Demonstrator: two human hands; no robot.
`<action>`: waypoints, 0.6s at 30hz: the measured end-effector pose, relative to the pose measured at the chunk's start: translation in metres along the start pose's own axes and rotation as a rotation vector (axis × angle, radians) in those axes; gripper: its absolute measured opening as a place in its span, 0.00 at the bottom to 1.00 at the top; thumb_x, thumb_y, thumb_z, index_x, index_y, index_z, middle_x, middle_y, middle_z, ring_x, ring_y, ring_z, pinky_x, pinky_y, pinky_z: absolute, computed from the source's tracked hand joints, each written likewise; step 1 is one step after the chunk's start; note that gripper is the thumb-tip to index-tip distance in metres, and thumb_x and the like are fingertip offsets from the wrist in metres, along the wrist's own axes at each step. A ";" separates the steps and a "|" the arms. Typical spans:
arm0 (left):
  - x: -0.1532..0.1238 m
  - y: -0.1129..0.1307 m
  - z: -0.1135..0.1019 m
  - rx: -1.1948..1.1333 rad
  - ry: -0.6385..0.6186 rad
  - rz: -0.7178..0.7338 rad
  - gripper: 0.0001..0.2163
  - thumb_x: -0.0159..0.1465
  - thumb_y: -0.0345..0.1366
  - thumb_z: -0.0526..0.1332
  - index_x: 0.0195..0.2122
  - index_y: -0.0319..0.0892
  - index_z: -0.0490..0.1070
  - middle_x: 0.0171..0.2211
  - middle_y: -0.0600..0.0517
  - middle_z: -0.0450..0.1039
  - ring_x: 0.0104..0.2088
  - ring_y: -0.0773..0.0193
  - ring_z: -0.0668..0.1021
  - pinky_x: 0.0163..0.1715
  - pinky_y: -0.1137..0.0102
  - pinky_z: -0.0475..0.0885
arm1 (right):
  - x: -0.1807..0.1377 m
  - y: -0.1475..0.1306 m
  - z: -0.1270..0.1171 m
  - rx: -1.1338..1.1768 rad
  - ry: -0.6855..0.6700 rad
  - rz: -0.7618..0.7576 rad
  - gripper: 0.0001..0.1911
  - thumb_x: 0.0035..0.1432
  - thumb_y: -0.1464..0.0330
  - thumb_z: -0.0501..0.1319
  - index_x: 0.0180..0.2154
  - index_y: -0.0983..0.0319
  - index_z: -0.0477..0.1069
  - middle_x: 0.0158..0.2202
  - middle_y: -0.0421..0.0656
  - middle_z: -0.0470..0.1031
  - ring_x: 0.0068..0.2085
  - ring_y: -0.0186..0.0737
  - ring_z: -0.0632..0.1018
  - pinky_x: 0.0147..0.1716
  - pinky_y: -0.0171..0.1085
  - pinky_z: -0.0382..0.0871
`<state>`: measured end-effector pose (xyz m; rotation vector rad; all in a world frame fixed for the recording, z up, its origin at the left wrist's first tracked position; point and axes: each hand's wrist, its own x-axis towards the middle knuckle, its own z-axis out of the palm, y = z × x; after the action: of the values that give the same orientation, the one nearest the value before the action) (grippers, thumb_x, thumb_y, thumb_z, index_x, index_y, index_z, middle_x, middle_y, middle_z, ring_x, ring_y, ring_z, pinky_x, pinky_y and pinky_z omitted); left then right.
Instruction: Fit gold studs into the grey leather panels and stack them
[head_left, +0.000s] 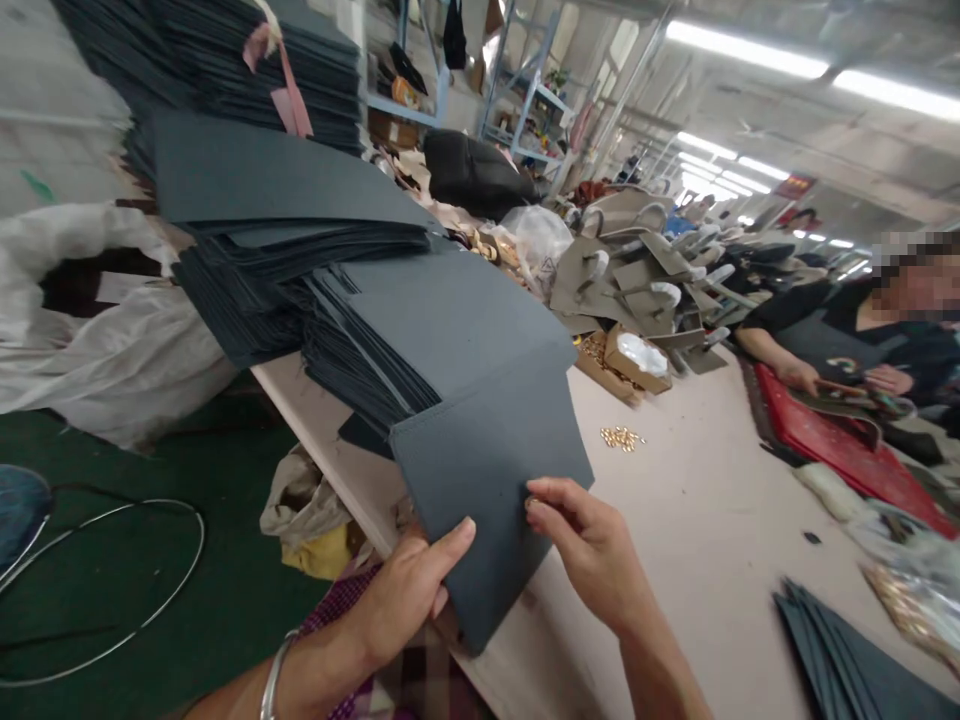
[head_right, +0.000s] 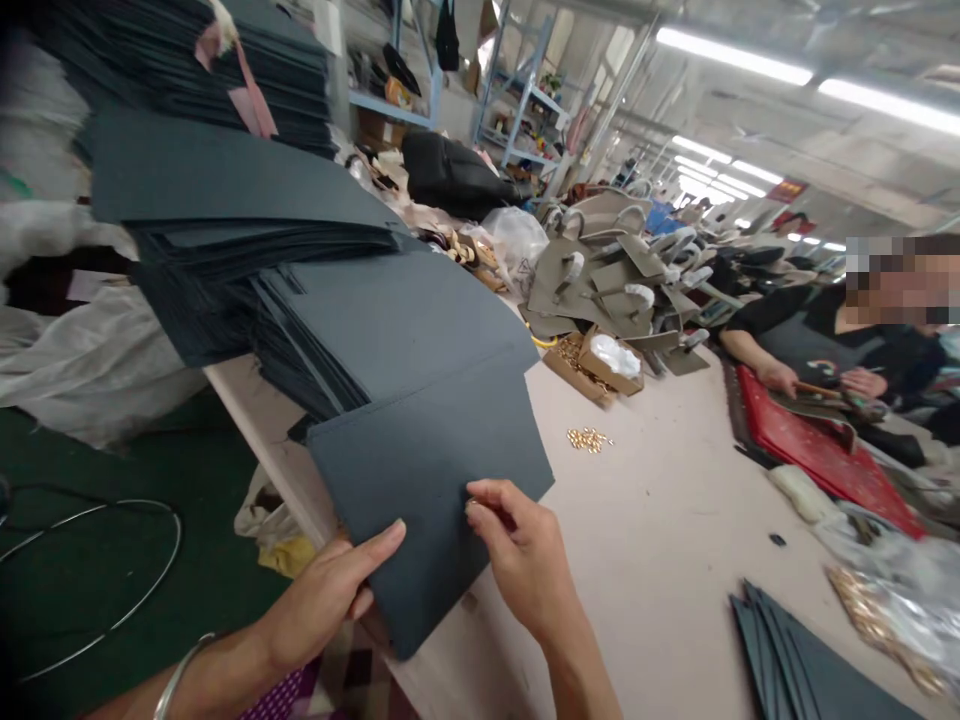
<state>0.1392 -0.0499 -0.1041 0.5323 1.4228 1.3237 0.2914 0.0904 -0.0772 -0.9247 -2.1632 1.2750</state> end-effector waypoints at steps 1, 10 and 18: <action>-0.001 -0.001 0.002 -0.008 -0.038 -0.017 0.21 0.60 0.57 0.59 0.27 0.41 0.70 0.18 0.59 0.62 0.17 0.71 0.59 0.17 0.75 0.54 | -0.005 0.012 0.004 0.114 0.026 0.096 0.12 0.59 0.60 0.63 0.38 0.61 0.74 0.32 0.42 0.76 0.33 0.38 0.77 0.34 0.36 0.73; 0.000 -0.005 0.009 0.049 -0.095 -0.112 0.20 0.57 0.55 0.62 0.35 0.40 0.74 0.26 0.54 0.71 0.23 0.66 0.68 0.19 0.74 0.60 | -0.023 0.030 0.012 0.346 0.031 0.237 0.10 0.53 0.62 0.66 0.32 0.63 0.76 0.25 0.39 0.75 0.27 0.32 0.74 0.30 0.32 0.69; 0.004 -0.011 0.009 0.094 -0.101 -0.116 0.23 0.59 0.57 0.60 0.36 0.39 0.76 0.26 0.52 0.73 0.24 0.64 0.72 0.21 0.73 0.68 | -0.023 0.031 0.019 0.334 0.003 0.251 0.08 0.52 0.65 0.65 0.32 0.63 0.75 0.23 0.37 0.72 0.26 0.32 0.71 0.28 0.31 0.64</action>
<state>0.1496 -0.0454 -0.1143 0.5625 1.4158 1.1273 0.3040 0.0727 -0.1145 -1.0746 -1.7935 1.6890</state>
